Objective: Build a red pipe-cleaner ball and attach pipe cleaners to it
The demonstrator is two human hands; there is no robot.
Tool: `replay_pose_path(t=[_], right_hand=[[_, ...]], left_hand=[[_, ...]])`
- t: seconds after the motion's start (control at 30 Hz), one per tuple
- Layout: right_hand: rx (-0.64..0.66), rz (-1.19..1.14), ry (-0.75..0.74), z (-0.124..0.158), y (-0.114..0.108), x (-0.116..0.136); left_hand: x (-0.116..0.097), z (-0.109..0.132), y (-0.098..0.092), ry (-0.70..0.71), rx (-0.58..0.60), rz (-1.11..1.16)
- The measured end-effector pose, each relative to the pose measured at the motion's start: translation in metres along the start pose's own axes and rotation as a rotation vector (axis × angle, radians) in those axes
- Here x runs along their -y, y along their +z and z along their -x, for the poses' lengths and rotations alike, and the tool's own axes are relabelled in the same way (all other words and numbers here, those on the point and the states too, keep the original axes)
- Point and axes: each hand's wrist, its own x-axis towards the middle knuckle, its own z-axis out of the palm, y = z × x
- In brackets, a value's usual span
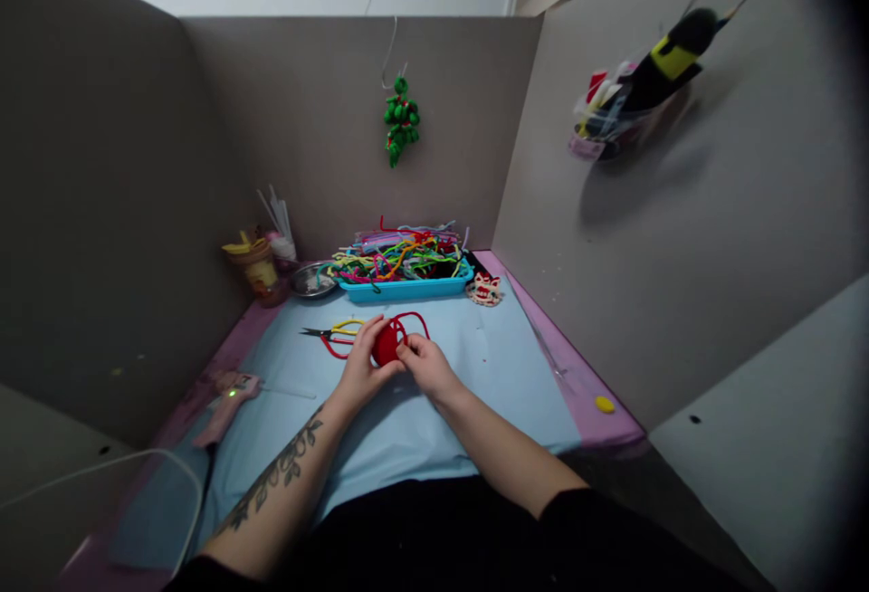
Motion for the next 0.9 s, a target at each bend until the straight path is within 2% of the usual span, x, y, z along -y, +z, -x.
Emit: replay_pose_path(t=[0.1,0.17,0.27,0.37,0.77,0.9], right_hand=[[-0.077,0.276,-0.191,0.001,-0.005,0.003],[-0.091,0.376,-0.257,0.002,-0.007,0.004],[-0.041,0.428,-0.275,0.002,-0.009,0.003],[0.033,0.455,-0.281,0.001,-0.012,0.002],[0.12,0.599,-0.361,0.004,-0.012,0.003],[0.105,0.604,-0.389,0.004,-0.013,0.003]], left_hand=[[-0.002,-0.001,-0.003,-0.044,0.02,0.023],[-0.005,-0.001,-0.007,-0.103,0.015,0.027],[-0.01,-0.002,-0.016,-0.185,0.003,0.034],[-0.013,-0.004,-0.022,-0.206,0.005,0.059],[-0.006,-0.004,-0.019,-0.106,0.014,-0.063],[-0.005,-0.005,-0.019,-0.087,0.073,-0.059]])
